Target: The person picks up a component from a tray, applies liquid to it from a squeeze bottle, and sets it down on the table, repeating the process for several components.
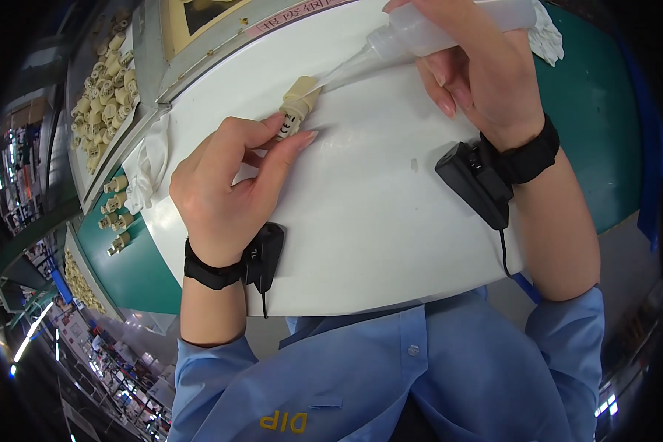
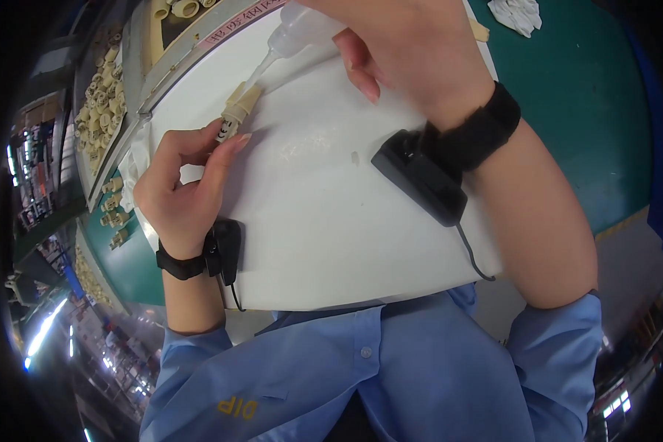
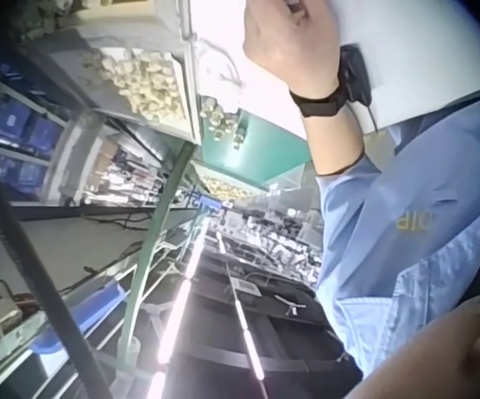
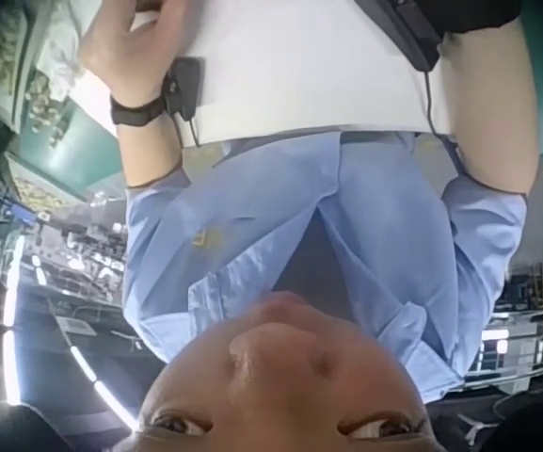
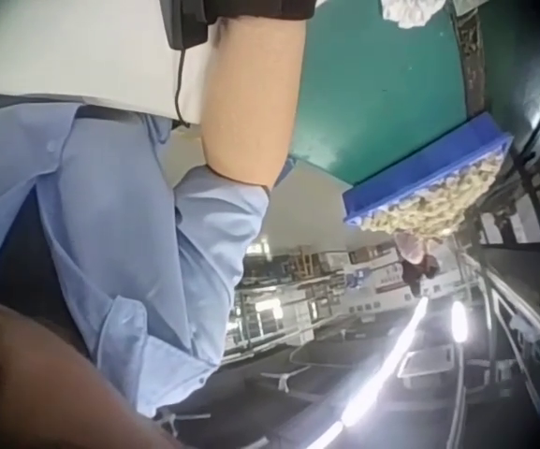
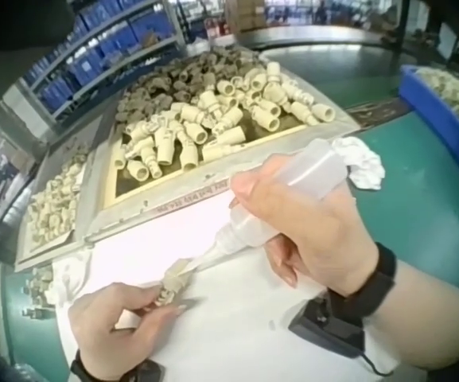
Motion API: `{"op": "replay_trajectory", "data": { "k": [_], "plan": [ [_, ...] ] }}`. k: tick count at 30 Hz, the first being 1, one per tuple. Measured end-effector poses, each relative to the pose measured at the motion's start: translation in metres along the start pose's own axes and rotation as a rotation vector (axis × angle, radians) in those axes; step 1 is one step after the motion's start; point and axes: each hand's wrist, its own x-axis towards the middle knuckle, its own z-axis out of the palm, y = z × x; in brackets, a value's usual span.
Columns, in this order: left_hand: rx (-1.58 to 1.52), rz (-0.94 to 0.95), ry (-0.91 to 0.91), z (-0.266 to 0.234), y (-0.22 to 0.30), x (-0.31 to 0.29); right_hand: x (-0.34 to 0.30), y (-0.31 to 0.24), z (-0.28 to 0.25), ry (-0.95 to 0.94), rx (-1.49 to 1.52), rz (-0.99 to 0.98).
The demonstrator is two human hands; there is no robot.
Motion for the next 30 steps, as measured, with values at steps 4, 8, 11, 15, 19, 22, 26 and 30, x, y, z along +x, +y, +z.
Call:
{"op": "replay_trajectory", "data": {
  "k": [4,8,11,15,19,22,26,30],
  "plan": [
    [-0.012,-0.021,0.010,0.003,-0.001,-0.001,0.000,0.000,-0.005,-0.042,-0.079,-0.074],
    [0.010,-0.026,0.019,0.003,-0.001,-0.002,0.001,0.003,-0.008,-0.078,-0.066,-0.100],
    [0.012,-0.028,0.026,0.004,-0.002,-0.002,0.002,0.002,-0.007,-0.057,-0.089,-0.104],
    [0.001,-0.039,0.034,0.003,-0.002,-0.002,0.002,0.002,-0.006,-0.055,-0.071,-0.090],
    [0.002,-0.048,0.029,0.003,-0.001,-0.003,0.001,0.001,-0.006,-0.066,-0.096,-0.106],
    [-0.017,-0.060,0.041,0.005,-0.002,-0.003,0.002,0.004,-0.009,-0.078,-0.115,-0.130],
    [0.001,-0.045,0.044,0.006,-0.002,-0.003,0.002,0.005,-0.010,-0.091,-0.114,-0.152],
    [-0.002,-0.061,0.055,0.006,-0.003,-0.004,0.002,0.006,-0.007,-0.081,-0.099,-0.158]
  ]
}}
